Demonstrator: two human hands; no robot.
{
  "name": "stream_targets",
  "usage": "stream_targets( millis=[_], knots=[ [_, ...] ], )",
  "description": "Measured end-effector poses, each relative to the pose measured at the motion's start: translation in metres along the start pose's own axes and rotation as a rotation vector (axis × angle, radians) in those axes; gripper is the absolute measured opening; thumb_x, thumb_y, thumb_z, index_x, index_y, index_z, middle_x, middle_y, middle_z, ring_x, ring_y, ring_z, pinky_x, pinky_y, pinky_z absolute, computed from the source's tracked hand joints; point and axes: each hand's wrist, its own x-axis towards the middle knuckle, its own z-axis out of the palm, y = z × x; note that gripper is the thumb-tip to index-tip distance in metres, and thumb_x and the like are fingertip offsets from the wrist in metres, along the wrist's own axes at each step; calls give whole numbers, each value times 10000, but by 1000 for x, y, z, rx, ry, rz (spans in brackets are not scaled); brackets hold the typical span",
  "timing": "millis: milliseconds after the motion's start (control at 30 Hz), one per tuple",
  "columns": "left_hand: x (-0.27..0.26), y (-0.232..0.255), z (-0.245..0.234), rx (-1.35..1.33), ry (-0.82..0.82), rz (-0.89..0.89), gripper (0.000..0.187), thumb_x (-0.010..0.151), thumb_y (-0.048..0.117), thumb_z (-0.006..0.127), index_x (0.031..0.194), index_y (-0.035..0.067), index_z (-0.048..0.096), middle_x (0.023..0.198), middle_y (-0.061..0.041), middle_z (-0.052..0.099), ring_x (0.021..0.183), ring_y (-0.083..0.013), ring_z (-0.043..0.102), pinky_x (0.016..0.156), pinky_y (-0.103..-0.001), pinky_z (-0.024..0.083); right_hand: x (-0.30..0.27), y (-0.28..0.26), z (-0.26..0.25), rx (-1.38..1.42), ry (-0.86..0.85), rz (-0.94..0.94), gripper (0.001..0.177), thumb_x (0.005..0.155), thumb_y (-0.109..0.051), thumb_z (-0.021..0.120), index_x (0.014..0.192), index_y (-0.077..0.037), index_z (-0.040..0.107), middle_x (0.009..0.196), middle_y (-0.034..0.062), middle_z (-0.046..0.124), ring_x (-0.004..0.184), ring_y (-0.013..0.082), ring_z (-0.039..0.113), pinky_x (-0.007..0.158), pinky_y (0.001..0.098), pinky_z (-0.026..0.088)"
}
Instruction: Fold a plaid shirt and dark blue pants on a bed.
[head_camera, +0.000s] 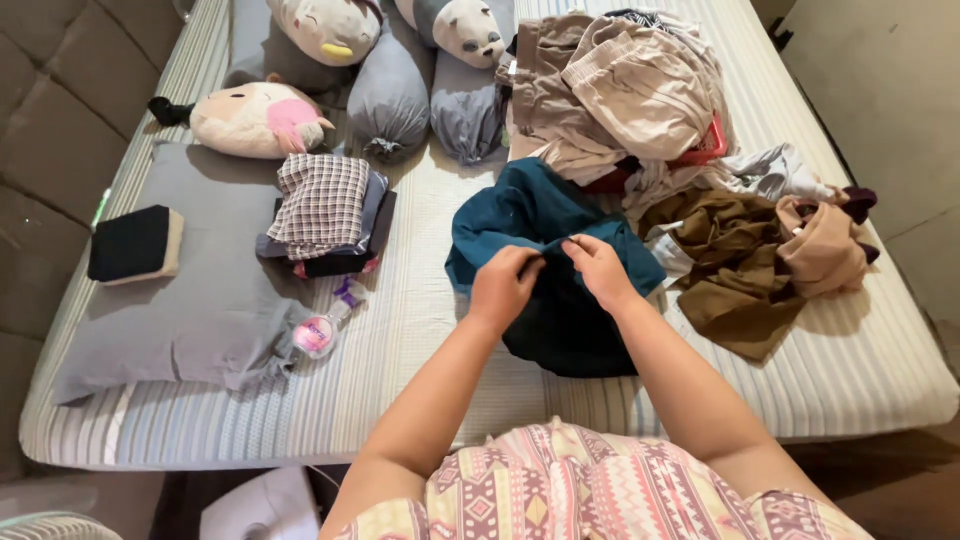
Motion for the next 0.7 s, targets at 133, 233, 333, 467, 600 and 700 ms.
stream_targets(
  millis=[133,233,333,467,600,700],
  knots=[
    [27,1,-12,70,-3,78,143,928,124,744,1069,123,719,989,-106,728,908,-325,717,780,-388,572,-17,-53,11,-290,14,-163,233,996,-286,650,1083,-81,715,775,-59,604,670,52,502,607,248,413],
    [48,25,-35,80,-59,134,152,923,97,713,1072,116,696,995,-102,718,915,-325,713,765,-388,567,-24,-60,21,-785,-78,-127,547,726,-364,855,1179,-107,687,631,136,607,560,252,591,557,395,466],
    [68,35,-58,284,-180,230,117,923,108,667,1035,122,694,984,-101,695,876,-327,707,721,-420,553,-4,-24,14,-995,-97,-277,351,804,-368,812,1025,-100,760,832,177,725,785,380,684,674,477,521],
    [68,9,-80,677,-288,290,166,919,146,614,1047,176,715,951,-117,657,779,-333,698,643,-457,541,13,-30,-2,-1003,-131,-225,275,832,-302,733,1016,-102,774,939,185,742,887,394,706,773,475,557],
    [60,-11,-96,862,-416,280,107,938,169,608,1014,174,683,990,-107,660,788,-323,704,653,-457,549,22,-72,-23,-1074,-115,-287,291,804,-326,752,1008,-121,785,931,183,739,882,385,706,779,462,565],
    [57,1,-107,734,-416,414,132,921,152,608,1033,174,673,1028,-100,662,820,-323,705,675,-441,554,20,-81,-29,-1146,-88,-299,272,810,-327,748,996,-133,790,924,170,741,880,382,702,776,474,560]
  ],
)
